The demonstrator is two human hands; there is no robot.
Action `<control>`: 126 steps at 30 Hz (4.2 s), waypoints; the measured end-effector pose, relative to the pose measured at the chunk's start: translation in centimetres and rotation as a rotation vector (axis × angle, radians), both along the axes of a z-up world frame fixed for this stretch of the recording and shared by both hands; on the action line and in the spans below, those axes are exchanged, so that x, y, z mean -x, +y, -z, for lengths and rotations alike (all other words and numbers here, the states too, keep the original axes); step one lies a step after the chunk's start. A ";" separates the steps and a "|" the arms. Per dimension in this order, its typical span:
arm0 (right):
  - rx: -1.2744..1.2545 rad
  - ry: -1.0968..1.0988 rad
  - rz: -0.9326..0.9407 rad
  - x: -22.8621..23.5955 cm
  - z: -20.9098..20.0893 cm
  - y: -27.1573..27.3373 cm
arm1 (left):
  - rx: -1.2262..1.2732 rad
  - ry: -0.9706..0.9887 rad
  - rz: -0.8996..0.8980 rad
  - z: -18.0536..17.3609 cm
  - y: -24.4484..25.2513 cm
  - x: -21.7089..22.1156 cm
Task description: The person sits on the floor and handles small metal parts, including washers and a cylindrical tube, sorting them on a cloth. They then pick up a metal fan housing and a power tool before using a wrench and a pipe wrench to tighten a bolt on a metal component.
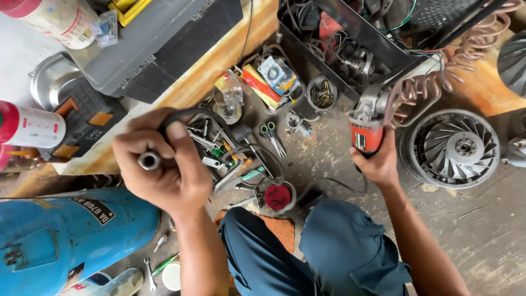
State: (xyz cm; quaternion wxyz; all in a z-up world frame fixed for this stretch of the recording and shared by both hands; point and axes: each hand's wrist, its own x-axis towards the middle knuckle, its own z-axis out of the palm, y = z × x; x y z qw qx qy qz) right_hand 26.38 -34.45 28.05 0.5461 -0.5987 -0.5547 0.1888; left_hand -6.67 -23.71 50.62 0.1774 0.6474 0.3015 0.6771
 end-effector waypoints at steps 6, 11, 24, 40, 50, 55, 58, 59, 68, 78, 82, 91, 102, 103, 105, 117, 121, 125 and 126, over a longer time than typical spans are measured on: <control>0.495 -0.474 0.391 -4.1 9.8 -4.7 | 0.072 0.181 -0.027 1.0 -2.9 1.2; 0.545 -0.622 0.450 -5.5 18.1 -7.3 | 0.092 0.169 0.031 2.1 -4.9 2.3; 0.655 -0.715 0.441 -7.0 26.9 -8.8 | 0.254 0.211 0.112 4.2 -4.7 0.9; 0.075 -0.665 0.303 -1.2 18.1 -0.1 | 0.354 0.157 0.042 6.6 -4.2 1.3; 0.816 -0.266 0.116 1.0 24.5 15.3 | 0.367 0.175 0.028 7.0 -3.7 1.3; 1.078 -0.186 0.065 1.6 21.5 14.7 | 0.408 0.120 0.030 7.8 -3.5 1.2; 0.952 0.079 0.112 1.6 21.7 14.7 | 0.419 0.137 -0.001 8.6 -2.7 0.8; 0.857 0.121 0.152 2.1 20.6 14.5 | 0.419 0.109 0.012 8.9 -2.4 0.7; 0.586 0.010 0.172 2.9 11.2 12.1 | 0.325 -0.029 0.026 11.2 0.1 -1.4; -0.057 -0.075 0.385 3.3 -9.3 8.5 | 0.274 -0.167 0.031 9.5 2.2 -5.1; -0.236 -0.149 0.400 0.2 -12.9 10.9 | 0.270 -0.151 0.031 9.2 2.6 -6.0; -0.244 -0.221 0.503 -7.8 -15.2 19.7 | 0.282 -0.118 0.051 7.3 4.2 -7.5; -0.174 -0.534 0.688 -11.3 -15.3 25.1 | 0.443 0.075 0.088 7.3 4.0 -7.6; -0.172 -0.535 0.686 -11.3 -15.3 25.2 | 0.445 0.074 0.087 7.2 3.9 -7.7; -0.183 -0.656 0.677 -11.4 -15.6 25.5 | 0.424 0.107 0.079 7.0 3.7 -8.1; -0.422 -0.566 0.368 -1.6 -15.9 19.3 | 0.276 0.141 0.191 6.4 3.3 -9.0; -0.106 -0.251 -0.089 4.9 -16.2 12.9 | 0.296 0.180 0.232 7.2 2.8 -8.9; 0.149 -0.039 -0.546 6.9 -15.6 10.6 | 0.319 0.211 0.220 7.6 2.1 -8.3; 0.154 0.063 -0.617 7.1 -14.9 10.3 | 0.342 0.215 0.212 7.6 1.6 -8.0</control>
